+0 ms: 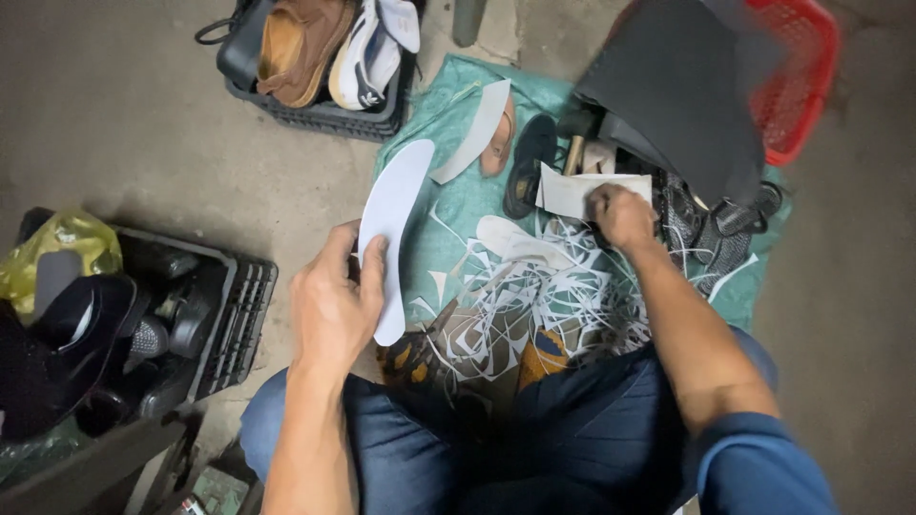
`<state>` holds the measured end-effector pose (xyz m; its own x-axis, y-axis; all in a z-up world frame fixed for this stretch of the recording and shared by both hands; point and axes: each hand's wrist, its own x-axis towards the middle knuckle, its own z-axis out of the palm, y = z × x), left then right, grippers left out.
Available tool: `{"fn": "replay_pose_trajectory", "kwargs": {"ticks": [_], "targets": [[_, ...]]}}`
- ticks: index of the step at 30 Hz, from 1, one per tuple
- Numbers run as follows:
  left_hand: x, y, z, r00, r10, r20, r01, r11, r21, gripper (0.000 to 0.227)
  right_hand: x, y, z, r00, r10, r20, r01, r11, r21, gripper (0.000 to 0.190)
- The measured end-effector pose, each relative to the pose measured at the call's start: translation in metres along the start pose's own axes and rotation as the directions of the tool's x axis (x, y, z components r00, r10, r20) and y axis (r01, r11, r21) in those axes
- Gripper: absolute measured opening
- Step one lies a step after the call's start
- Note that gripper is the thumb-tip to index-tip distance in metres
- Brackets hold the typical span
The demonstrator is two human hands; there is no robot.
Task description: The person sits on the floor and uses large shears to cut a white shoe insole along a curved edge. They trim the excess material, rotate the insole to cut different sides, and then place the finished piece on a green tarp alongside other cut pieces.
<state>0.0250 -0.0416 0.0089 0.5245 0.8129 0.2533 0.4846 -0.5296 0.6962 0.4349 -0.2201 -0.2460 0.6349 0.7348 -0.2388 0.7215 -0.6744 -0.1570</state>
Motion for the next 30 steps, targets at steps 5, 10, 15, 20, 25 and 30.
{"fn": "replay_pose_trajectory", "kwargs": {"ticks": [5,10,15,20,25,30], "targets": [[-0.006,0.001,0.007,0.999,0.025,0.039,-0.027,0.998,0.061,0.018,0.005,0.077,0.014,0.794,0.605,-0.064,-0.56,0.767,0.313,0.048],[-0.007,-0.008,0.006,0.996,-0.02,0.086,0.009,0.991,0.134,0.019,0.008,0.108,0.044,0.728,0.679,0.093,-0.651,0.644,0.402,0.063],[-0.006,-0.015,0.012,0.99,-0.077,0.118,0.055,0.981,0.184,0.019,-0.005,0.065,0.023,0.695,0.714,0.086,-0.658,0.584,0.475,0.043],[-0.003,-0.015,0.015,0.987,-0.078,0.137,0.048,0.977,0.207,0.021,-0.006,0.073,0.03,0.678,0.735,-0.008,-0.665,0.618,0.42,0.031],[-0.002,0.0,0.014,0.988,-0.031,0.15,0.007,0.987,0.159,0.019,-0.011,0.088,0.032,0.705,0.709,0.01,-0.572,0.56,0.599,0.024],[-0.009,0.009,0.016,0.991,0.003,0.134,-0.015,0.996,0.086,0.02,-0.066,0.026,-0.03,0.815,0.575,0.08,-0.267,0.249,0.931,0.021]]}}
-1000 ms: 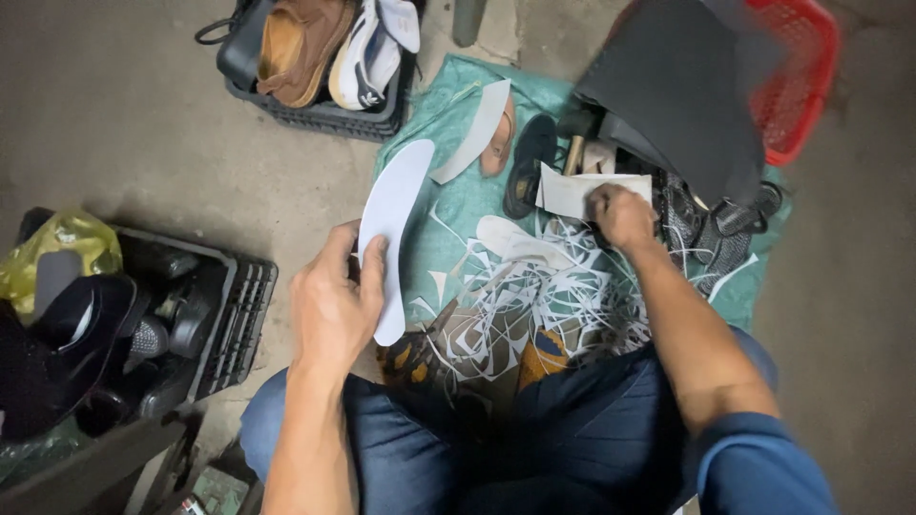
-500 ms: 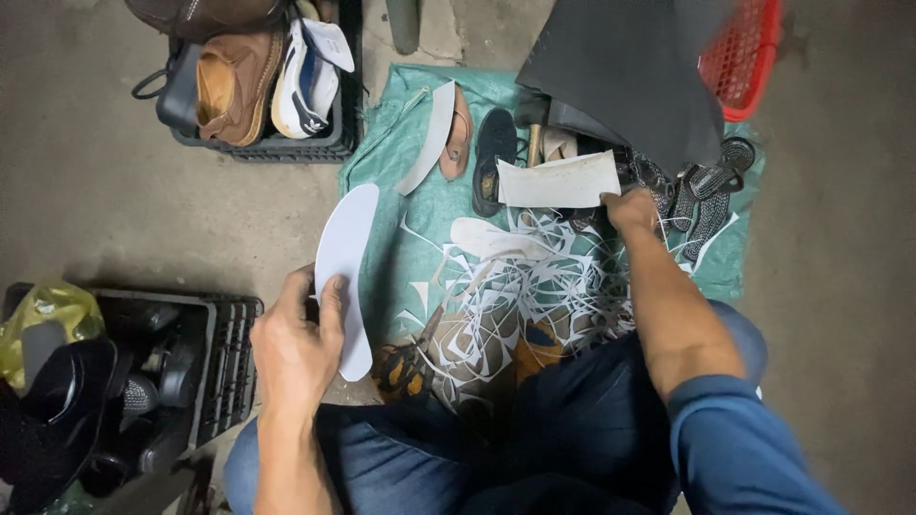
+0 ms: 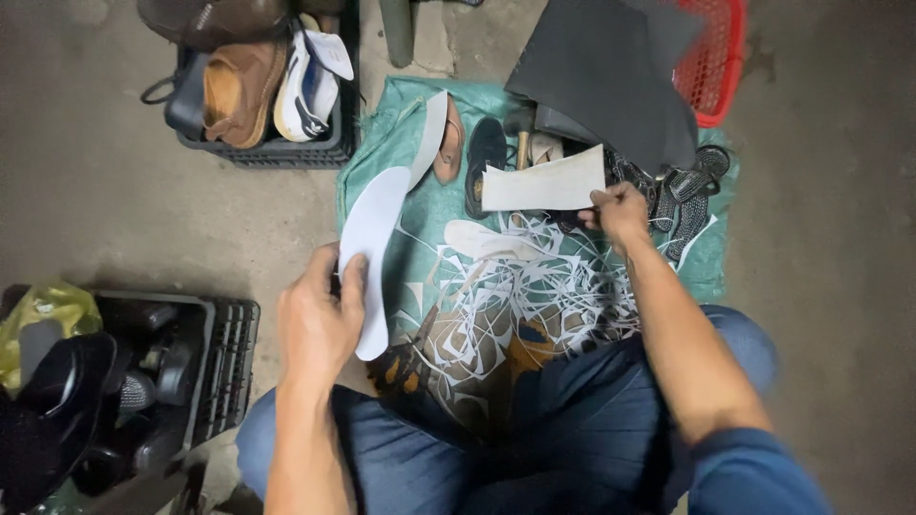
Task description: The person sits on the floor and uses large shears to cut a white shoe insole along a curved edge. They trim the excess material, rotate the insole to cut different sides, and then place the finished piece on a green tarp alongside other cut pieces.
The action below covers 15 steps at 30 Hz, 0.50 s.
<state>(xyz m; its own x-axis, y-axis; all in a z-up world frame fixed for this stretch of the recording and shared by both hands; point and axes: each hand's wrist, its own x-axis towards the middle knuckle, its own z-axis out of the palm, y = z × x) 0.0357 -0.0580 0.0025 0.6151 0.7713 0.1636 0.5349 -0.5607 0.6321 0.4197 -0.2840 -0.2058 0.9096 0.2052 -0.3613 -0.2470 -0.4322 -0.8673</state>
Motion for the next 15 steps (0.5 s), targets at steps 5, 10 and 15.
{"fn": "replay_pose_trajectory", "kwargs": {"ticks": [5,10,15], "targets": [[-0.007,0.016,-0.015,0.984,-0.176,0.018,0.174,0.952,-0.252,0.023,-0.045,-0.059,0.005,0.938,-0.27,0.219,0.216,0.946,0.241,0.025],[-0.006,-0.015,-0.006,0.96,-0.279,-0.007,0.238,0.83,-0.505,0.019,-0.115,-0.157,0.011,0.819,-0.471,0.327,0.348,0.861,0.37,0.019],[-0.012,-0.03,-0.013,0.95,-0.31,0.031,0.254,0.714,-0.652,0.02,-0.159,-0.214,0.026,0.7,-0.608,0.375,0.408,0.771,0.49,0.017]]}}
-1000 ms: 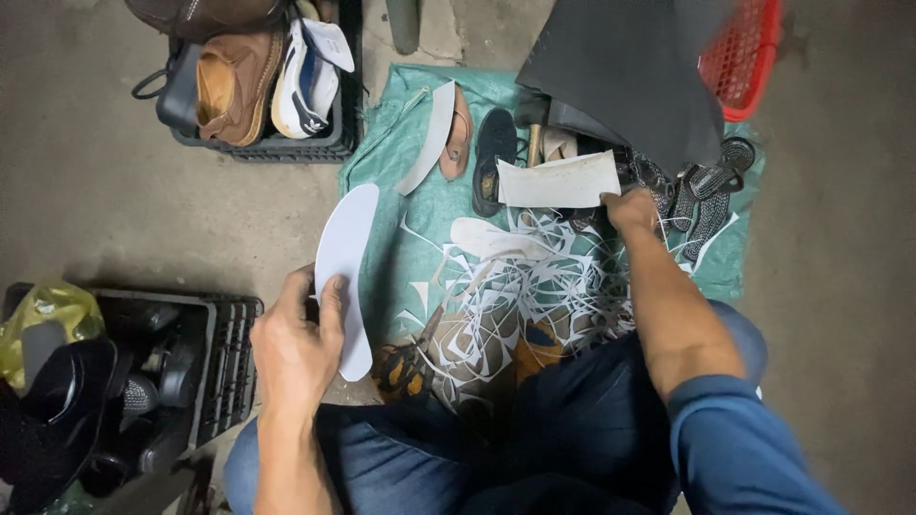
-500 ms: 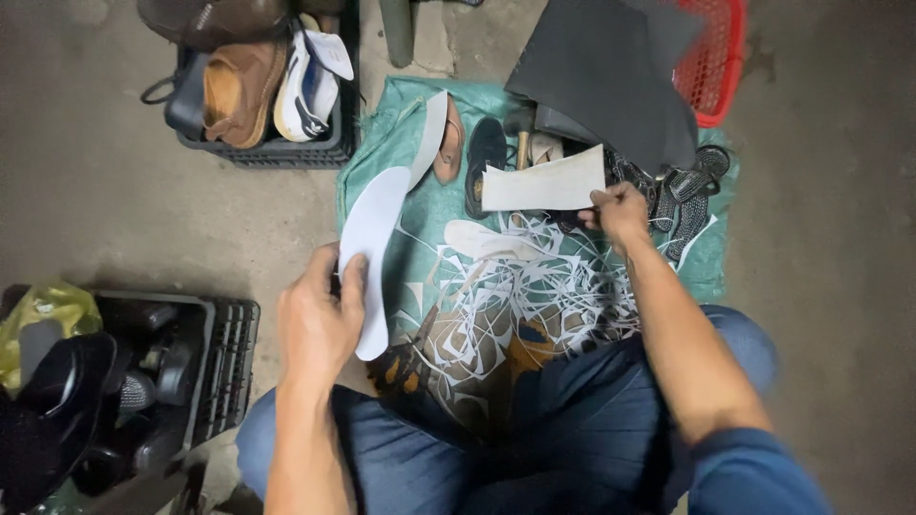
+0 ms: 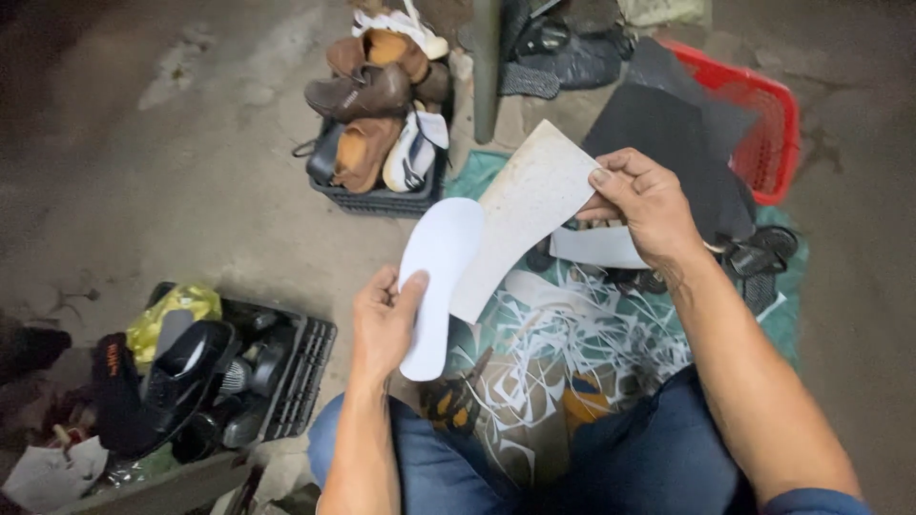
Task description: The person sits on the floor and uses large shears to cut a white shoe insole along a curved edge. They trim the excess material, rotate the insole to cut different sides, and then place the finished piece on a green tarp alongside other cut pieces.
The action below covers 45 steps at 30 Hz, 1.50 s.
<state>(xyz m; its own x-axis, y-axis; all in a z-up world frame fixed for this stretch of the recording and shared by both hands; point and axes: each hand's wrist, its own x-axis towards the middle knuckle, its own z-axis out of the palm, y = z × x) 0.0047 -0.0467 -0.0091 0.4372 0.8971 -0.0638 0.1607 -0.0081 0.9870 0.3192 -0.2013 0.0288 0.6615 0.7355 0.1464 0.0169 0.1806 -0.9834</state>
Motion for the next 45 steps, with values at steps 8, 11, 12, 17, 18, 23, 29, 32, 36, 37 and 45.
{"fn": "replay_pose_trajectory", "kwargs": {"ticks": [8,11,12,17,18,23,29,32,36,37,45], "targets": [[-0.015,0.038,0.006,0.994,-0.098,0.049,0.104,0.984,-0.146,0.022,0.006,0.013,0.038,0.994,0.111,0.016,-0.112,0.983,0.145,0.03],[-0.006,0.033,0.014,0.991,-0.122,0.05,0.128,0.982,-0.14,0.022,-0.003,0.036,0.041,0.98,0.198,-0.005,-0.195,0.97,0.144,0.037],[-0.002,0.03,0.017,0.991,-0.128,0.049,0.133,0.982,-0.137,0.022,-0.005,0.04,0.042,0.979,0.204,-0.005,-0.201,0.969,0.146,0.037],[0.015,0.016,0.039,0.98,-0.169,0.108,0.183,0.973,-0.138,0.023,-0.005,0.06,0.049,0.913,0.402,0.073,-0.406,0.876,0.261,0.043],[0.02,0.011,0.042,0.978,-0.178,0.108,0.191,0.973,-0.133,0.023,-0.004,0.055,0.049,0.909,0.41,0.073,-0.414,0.871,0.264,0.043],[0.047,-0.041,0.055,0.962,-0.199,0.186,0.214,0.975,-0.062,0.021,0.005,0.064,0.034,0.893,0.448,0.033,-0.444,0.87,0.216,0.049],[0.062,-0.047,0.077,0.951,-0.241,0.194,0.26,0.962,-0.081,0.02,0.02,0.075,0.012,0.875,0.483,0.006,-0.477,0.861,0.175,0.059],[0.082,-0.09,0.075,0.947,-0.261,0.186,0.282,0.955,-0.093,0.02,0.027,0.084,0.004,0.864,0.504,0.0,-0.494,0.847,0.196,0.055],[0.077,-0.053,0.087,0.945,-0.282,0.164,0.296,0.953,-0.067,0.022,0.031,0.059,0.007,0.856,0.516,-0.034,-0.498,0.839,0.219,0.055],[0.077,-0.045,0.088,0.951,-0.279,0.133,0.29,0.955,-0.065,0.023,0.031,0.051,0.007,0.848,0.529,-0.035,-0.509,0.83,0.229,0.056],[0.071,-0.012,0.097,0.964,-0.263,0.026,0.264,0.961,-0.079,0.023,0.034,0.099,-0.011,0.851,0.526,0.012,-0.513,0.824,0.239,0.058]]}}
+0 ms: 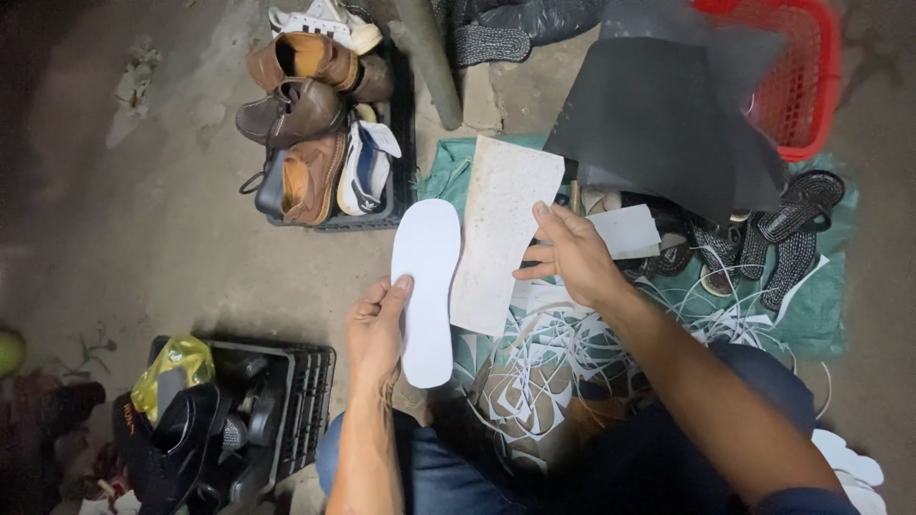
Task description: The person sits on the floor and uses large shears to cut a white shoe insole along a curved edge. They trim the excess material, rotate the insole to cut different sides, and then place the finished piece on a green tarp alongside other cut pieces.
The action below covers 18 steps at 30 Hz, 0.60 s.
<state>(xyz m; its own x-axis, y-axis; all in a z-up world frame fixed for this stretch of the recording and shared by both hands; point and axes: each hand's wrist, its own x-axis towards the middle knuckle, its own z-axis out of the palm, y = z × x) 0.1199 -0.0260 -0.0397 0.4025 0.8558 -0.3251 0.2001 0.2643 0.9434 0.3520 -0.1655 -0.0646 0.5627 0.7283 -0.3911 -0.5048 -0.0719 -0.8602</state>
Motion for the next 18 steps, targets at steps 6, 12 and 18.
{"fn": "replay_pose_trajectory", "kwargs": {"ticks": [6,12,18], "targets": [[0.006,-0.02,-0.015,0.988,0.061,-0.139,-0.071,0.995,-0.068,0.021,-0.016,-0.016,0.021,0.999,0.036,0.026,-0.035,0.998,-0.053,0.06],[-0.009,-0.004,-0.004,0.782,0.576,-0.239,-0.486,0.803,0.345,0.018,-0.026,-0.016,0.037,0.996,0.061,0.066,-0.054,0.994,-0.097,0.059],[-0.039,0.004,0.036,0.582,0.811,0.054,-0.62,0.4,0.675,0.023,-0.027,0.005,0.05,0.985,0.1,0.143,-0.078,0.985,-0.156,0.06]]}}
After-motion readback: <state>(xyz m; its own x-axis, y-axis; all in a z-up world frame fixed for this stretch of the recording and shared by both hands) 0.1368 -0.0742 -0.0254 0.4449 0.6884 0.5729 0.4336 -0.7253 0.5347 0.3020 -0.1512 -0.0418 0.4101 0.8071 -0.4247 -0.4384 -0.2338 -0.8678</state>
